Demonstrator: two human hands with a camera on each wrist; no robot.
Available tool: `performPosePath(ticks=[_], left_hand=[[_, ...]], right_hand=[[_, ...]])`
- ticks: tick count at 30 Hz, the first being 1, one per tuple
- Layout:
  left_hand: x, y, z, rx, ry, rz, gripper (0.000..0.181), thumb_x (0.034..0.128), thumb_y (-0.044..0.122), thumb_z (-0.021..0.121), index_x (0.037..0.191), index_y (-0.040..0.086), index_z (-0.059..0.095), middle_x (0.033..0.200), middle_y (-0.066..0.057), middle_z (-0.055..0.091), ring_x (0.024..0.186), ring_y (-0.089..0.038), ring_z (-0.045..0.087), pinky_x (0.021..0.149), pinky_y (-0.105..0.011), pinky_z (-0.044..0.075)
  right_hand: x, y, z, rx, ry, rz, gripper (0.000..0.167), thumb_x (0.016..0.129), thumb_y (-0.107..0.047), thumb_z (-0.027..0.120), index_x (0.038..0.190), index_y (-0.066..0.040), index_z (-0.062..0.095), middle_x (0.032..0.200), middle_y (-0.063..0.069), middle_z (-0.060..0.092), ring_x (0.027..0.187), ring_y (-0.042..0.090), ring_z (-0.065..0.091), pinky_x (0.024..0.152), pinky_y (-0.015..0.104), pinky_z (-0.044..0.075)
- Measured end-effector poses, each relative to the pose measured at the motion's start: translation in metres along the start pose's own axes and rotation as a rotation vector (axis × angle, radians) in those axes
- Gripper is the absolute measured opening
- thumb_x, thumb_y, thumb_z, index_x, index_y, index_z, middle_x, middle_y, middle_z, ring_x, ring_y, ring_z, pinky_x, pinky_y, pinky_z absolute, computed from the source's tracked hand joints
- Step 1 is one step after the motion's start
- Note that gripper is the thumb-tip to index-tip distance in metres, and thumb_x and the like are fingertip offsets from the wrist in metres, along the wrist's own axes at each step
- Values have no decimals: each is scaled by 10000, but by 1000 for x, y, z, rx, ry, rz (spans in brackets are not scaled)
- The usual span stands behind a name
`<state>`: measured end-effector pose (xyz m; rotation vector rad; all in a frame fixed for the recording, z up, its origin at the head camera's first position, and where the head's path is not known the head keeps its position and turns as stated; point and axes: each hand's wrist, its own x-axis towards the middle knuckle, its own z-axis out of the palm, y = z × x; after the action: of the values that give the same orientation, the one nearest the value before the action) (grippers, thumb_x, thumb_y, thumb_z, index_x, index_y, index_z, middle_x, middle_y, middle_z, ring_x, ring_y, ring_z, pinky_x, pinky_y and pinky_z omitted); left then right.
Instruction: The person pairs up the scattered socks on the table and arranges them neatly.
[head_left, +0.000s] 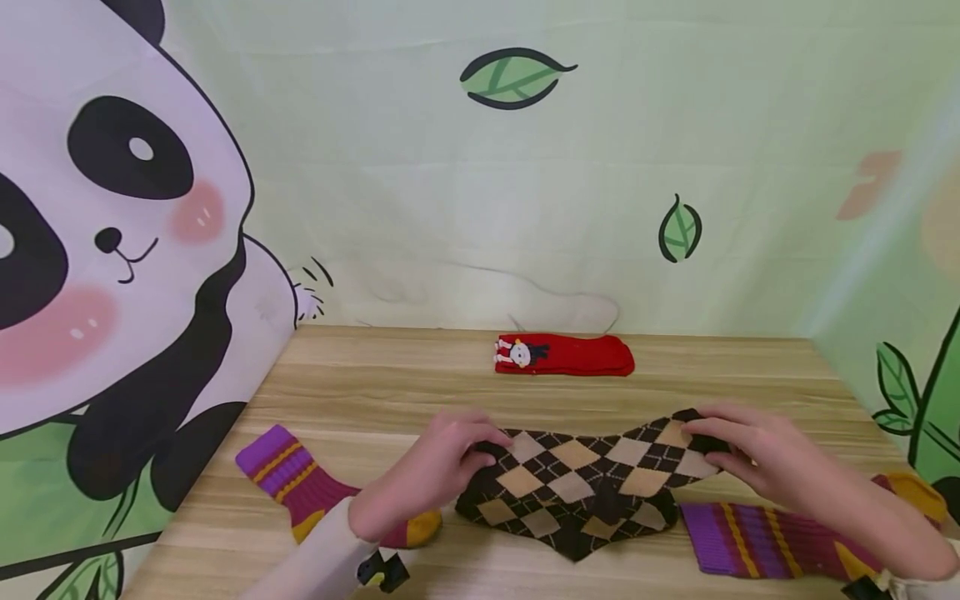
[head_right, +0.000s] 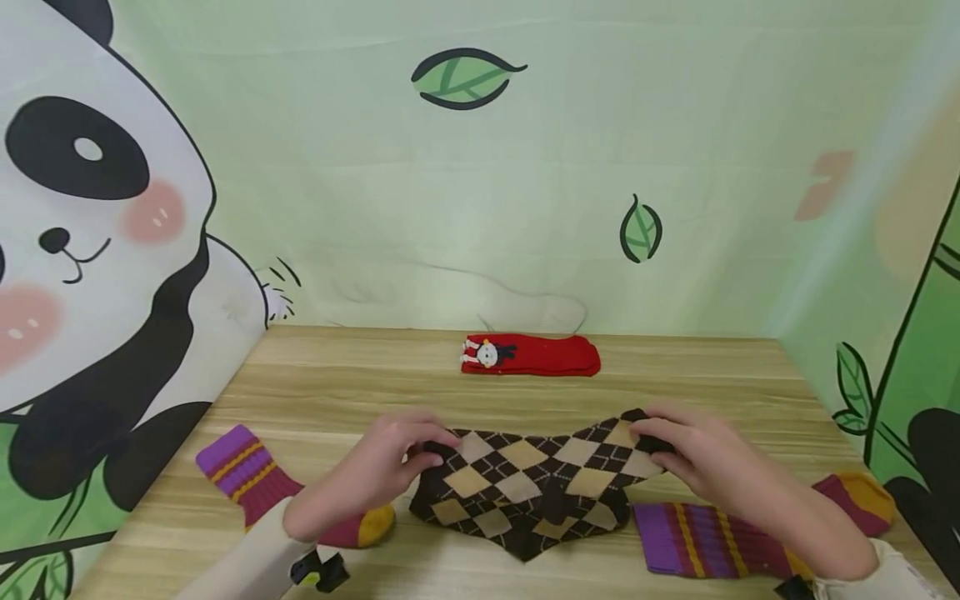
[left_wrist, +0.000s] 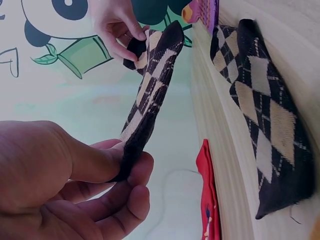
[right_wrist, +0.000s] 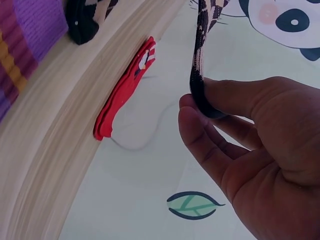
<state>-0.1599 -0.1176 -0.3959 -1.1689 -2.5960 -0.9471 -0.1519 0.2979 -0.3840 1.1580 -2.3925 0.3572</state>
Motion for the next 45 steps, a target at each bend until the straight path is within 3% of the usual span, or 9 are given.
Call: performPosePath(ticks=[2,4,7,18,24,35,45], left_hand=[[-3,-1,0,-4,-8,-7,272,871,-72,760,1105,65,775,1069,-25,726,946,-140,682,801,-213,564],[-6,-2,0,-8,-17,-15,269,872,-68,761,1104,67,775,1053,-19,720,933,-138,679,786,-212,562],[-10,-3,1,-4,-18,-19,265,868,-71,764,1093,67,776,1040,-12,719,938,-145,683,798,-234,570],[-19,-9,5,7,-43,-36,271,854,-75,771,1077,79,779,1046,0,735,985,-131,689,857,-261,572],[-22,-9,6,-13,-90,-92,261,882,-60,752,1096,87,778,1045,8,721,988,-108,672,834,-246,566],[-30,-13,13,-13,-82,-80,252,874,-76,748,1075,73,775,1075,-8,744,1023,-111,688,882,-282,574],[-32,-16,17,-25,-109,-111,257,878,-77,746,1083,74,777,1095,-10,742,1031,-109,685,867,-261,572]], right_hand=[[0,-2,2,12,-13,-1,379,1011,-388,570,1136,-81,756,1128,128,721,859,258,726,635,267,586],[1,-5,3,17,-32,13,272,909,-227,782,1138,-84,755,1130,115,720,861,234,725,639,248,582],[1,-9,5,23,-73,48,495,691,22,902,1150,-89,751,1140,102,715,871,216,722,644,243,580],[1,-16,12,64,-168,119,421,759,-5,874,1155,-84,754,1195,181,696,940,315,725,699,333,614],[0,-18,16,63,-168,108,436,749,-14,883,1159,-81,751,1192,163,695,957,316,722,713,337,615],[-3,-21,23,110,-219,121,405,785,-26,862,1169,-86,746,1192,176,694,998,354,711,729,360,617],[-6,-19,30,132,-207,84,422,775,-5,859,1173,-76,737,1186,187,691,984,356,708,709,344,614]])
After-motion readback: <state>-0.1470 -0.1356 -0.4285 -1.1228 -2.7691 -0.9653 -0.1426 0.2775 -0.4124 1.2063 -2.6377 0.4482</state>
